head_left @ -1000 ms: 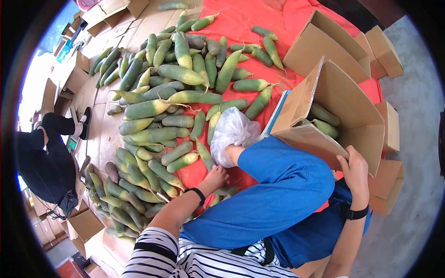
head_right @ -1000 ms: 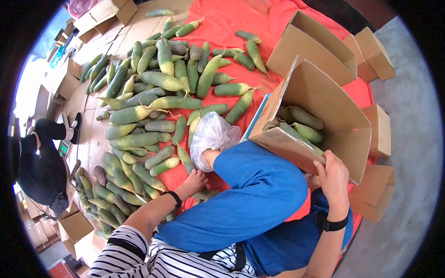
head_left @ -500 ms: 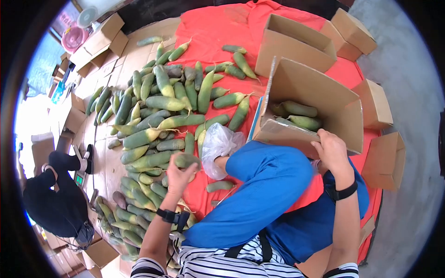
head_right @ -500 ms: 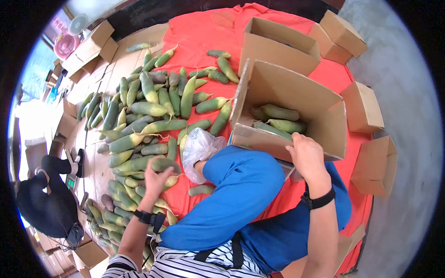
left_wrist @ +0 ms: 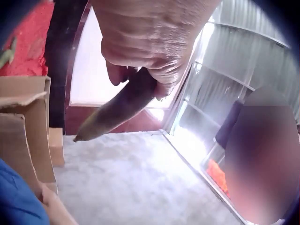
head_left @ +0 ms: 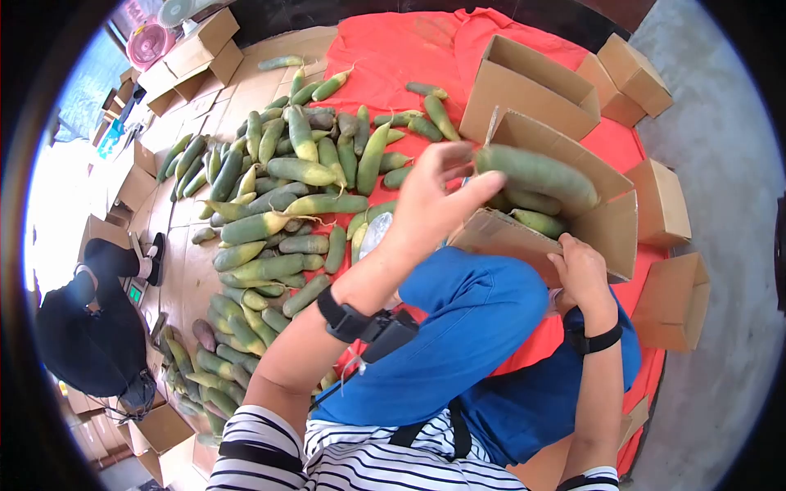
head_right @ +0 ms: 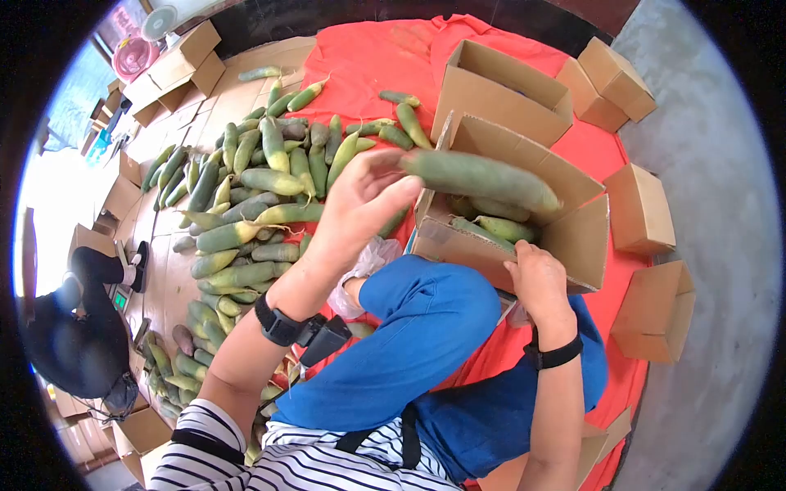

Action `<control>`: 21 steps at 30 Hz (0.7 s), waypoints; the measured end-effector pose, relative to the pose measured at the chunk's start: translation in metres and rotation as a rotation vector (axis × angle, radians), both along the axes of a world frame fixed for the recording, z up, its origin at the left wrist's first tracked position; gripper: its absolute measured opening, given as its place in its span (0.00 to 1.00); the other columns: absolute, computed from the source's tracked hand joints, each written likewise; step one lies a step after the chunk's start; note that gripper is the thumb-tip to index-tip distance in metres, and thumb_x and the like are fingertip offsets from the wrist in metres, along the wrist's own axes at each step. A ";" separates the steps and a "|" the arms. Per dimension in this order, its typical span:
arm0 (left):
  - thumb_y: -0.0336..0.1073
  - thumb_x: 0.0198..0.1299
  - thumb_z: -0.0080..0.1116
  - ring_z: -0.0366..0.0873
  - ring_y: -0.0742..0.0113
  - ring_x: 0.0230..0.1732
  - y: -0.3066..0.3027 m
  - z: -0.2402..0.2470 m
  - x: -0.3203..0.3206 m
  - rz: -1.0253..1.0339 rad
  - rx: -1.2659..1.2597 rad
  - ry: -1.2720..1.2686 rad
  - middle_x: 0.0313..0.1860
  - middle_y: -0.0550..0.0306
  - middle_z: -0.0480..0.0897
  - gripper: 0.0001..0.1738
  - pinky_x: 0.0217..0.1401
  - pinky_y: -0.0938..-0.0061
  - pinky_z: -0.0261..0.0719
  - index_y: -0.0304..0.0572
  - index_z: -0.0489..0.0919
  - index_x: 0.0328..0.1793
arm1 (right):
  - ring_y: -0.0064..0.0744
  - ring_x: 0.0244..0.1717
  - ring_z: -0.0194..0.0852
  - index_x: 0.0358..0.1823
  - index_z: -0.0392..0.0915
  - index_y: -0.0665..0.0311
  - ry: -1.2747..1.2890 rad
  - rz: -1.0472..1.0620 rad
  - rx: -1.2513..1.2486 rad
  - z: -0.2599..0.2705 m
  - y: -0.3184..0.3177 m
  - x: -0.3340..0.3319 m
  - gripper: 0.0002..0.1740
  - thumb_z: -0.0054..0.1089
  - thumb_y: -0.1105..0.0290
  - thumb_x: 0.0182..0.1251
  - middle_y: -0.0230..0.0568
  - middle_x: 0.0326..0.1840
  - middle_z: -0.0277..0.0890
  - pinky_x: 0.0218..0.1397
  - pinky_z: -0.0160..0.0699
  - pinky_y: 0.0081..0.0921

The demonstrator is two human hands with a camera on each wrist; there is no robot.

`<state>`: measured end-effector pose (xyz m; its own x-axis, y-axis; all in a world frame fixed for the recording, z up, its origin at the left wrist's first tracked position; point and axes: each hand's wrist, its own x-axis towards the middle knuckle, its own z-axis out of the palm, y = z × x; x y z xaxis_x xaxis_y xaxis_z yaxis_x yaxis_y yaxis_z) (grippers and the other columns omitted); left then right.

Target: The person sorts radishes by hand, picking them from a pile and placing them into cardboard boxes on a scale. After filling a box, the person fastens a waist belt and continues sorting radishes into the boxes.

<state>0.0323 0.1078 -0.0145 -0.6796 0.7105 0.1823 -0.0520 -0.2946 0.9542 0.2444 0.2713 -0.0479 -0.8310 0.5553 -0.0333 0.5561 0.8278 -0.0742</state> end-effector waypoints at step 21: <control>0.43 0.48 0.68 0.76 0.49 0.54 -0.205 -0.351 0.025 -0.591 -1.541 0.805 0.48 0.46 0.76 0.27 0.53 0.58 0.77 0.41 0.72 0.51 | 0.56 0.40 0.74 0.37 0.71 0.70 -0.013 -0.057 -0.017 0.008 -0.006 -0.011 0.14 0.59 0.65 0.62 0.56 0.35 0.76 0.41 0.71 0.46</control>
